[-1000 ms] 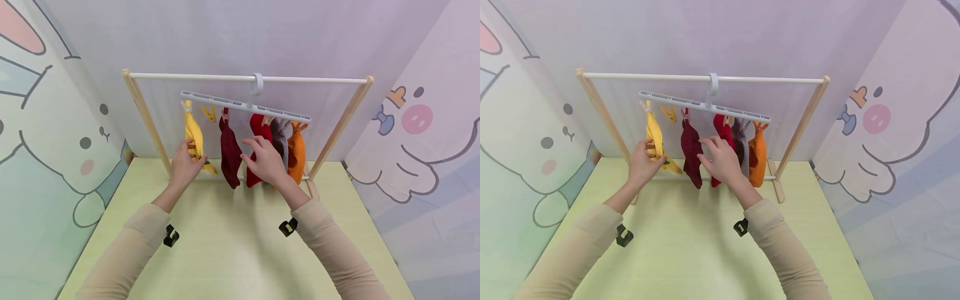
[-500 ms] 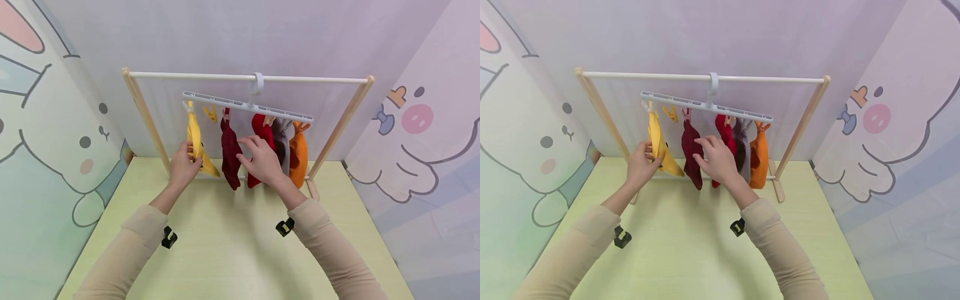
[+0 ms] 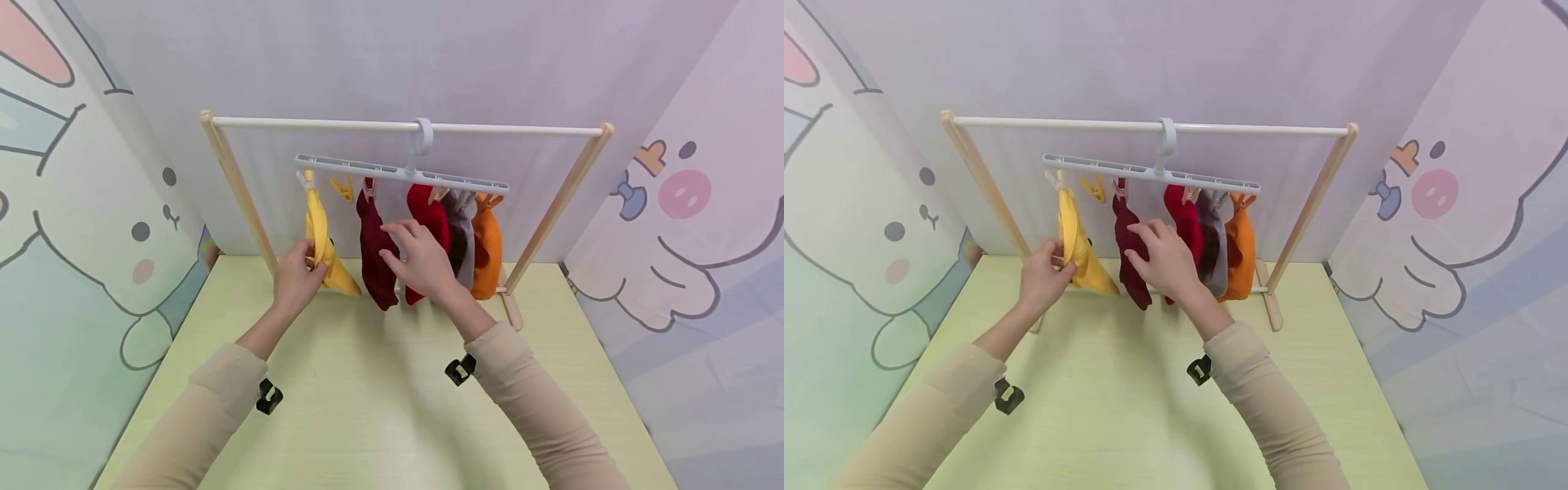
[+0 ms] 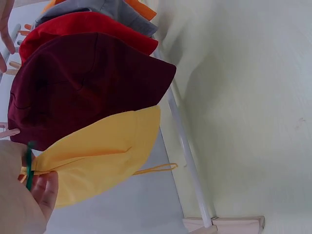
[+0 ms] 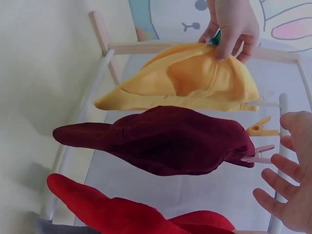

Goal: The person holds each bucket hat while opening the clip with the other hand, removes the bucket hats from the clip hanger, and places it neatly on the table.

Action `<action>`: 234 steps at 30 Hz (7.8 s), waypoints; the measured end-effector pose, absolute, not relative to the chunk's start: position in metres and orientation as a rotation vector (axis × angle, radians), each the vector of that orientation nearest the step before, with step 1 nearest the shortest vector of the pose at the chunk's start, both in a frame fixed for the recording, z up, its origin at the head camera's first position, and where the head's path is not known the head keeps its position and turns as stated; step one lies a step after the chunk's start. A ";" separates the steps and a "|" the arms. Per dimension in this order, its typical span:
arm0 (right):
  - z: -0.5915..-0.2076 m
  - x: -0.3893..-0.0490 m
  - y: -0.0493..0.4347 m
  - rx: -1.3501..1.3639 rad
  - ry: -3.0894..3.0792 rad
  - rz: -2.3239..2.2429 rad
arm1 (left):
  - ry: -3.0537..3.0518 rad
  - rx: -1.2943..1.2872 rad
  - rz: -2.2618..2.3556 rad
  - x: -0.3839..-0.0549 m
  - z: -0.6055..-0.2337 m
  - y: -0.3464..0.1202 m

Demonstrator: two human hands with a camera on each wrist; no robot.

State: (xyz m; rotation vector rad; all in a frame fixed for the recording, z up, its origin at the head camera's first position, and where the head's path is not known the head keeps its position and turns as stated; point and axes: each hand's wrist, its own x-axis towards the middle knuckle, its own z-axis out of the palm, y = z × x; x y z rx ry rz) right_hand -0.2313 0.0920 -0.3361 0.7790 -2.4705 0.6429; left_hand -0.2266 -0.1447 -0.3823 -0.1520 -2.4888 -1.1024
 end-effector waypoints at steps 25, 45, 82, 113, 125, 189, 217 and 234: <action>-0.330 -0.228 0.066 0.723 -2.475 0.811 | -2.402 -0.237 -1.048 -0.201 -0.391 -0.152; -0.330 -0.226 0.045 0.676 -2.461 0.869 | -2.374 -0.286 -1.067 -0.185 -0.397 -0.149; -0.326 -0.236 0.011 0.683 -2.575 0.870 | -2.330 -0.444 -1.034 -0.163 -0.398 -0.147; -0.315 -0.229 -0.017 0.526 -2.532 0.956 | -2.431 -0.560 -1.109 -0.153 -0.394 -0.141; -0.317 -0.226 -0.022 0.455 -2.527 1.034 | -2.436 -0.599 -1.185 -0.153 -0.398 -0.139; -0.318 -0.222 -0.027 0.268 -2.510 1.046 | -2.478 -0.626 -1.137 -0.149 -0.403 -0.142; -0.320 -0.225 -0.028 0.226 -2.489 1.030 | -2.454 -0.528 -1.173 -0.147 -0.413 -0.151; -0.321 -0.226 -0.028 0.238 -2.456 1.011 | -2.412 -0.544 -1.179 -0.147 -0.419 -0.157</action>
